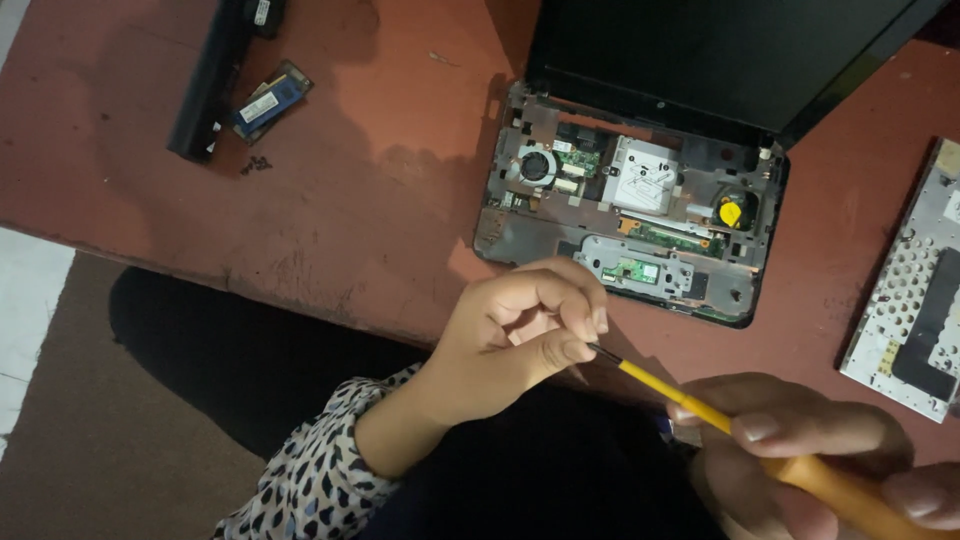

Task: The person is using a screwdriver to work on the internal components of a disassembled laptop and then installs a plastic internal cover.

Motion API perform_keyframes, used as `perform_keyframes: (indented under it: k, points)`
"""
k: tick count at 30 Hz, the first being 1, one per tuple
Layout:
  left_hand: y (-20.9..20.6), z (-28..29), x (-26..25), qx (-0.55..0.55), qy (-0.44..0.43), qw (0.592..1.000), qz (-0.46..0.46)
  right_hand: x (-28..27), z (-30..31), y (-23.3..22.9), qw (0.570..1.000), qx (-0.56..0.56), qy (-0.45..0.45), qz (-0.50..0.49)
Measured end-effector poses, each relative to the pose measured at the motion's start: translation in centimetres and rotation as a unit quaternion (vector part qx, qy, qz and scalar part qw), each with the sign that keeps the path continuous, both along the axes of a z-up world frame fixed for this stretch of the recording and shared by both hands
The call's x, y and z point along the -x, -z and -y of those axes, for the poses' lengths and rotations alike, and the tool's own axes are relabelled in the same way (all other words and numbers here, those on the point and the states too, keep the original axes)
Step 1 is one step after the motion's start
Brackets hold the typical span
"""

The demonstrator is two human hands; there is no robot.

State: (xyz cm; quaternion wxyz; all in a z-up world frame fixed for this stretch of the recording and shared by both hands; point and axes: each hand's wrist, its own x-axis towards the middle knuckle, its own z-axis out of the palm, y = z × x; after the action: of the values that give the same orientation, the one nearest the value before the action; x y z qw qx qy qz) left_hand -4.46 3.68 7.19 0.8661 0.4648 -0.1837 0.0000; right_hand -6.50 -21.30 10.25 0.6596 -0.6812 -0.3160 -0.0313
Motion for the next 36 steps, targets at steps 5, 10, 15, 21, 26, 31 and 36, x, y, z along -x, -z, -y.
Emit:
perform_keyframes:
  k: [5,10,15,21,26,31,36]
  points:
    - [-0.4,0.3,-0.1,-0.049,-0.050,0.997,-0.016,0.3,-2.5,0.5,0.963,0.160,0.218,0.004]
    - [0.2,0.6,-1.2,-0.033,0.011,0.999,-0.027,-2.9,-0.5,6.3,0.933,0.081,0.260,0.235]
    - [3.5,2.2,-4.2,-0.153,0.016,0.988,-0.001,-5.2,3.5,7.3,0.922,-0.068,0.290,0.249]
    - [7.6,4.7,-5.2,-0.640,-0.213,0.652,0.345,-7.2,4.6,4.1,0.925,0.214,0.240,0.204]
    - [7.3,4.3,-5.0,-0.652,-0.202,0.644,0.344,-8.7,3.9,5.9,0.936,0.187,0.198,0.221]
    - [7.5,4.4,-5.0,-0.641,-0.203,0.658,0.339,-8.6,1.6,4.6,0.964,0.170,0.159,0.126]
    - [7.5,4.3,-5.1,-0.634,-0.201,0.667,0.336,-8.7,0.8,3.8,0.952,0.230,0.180,0.095]
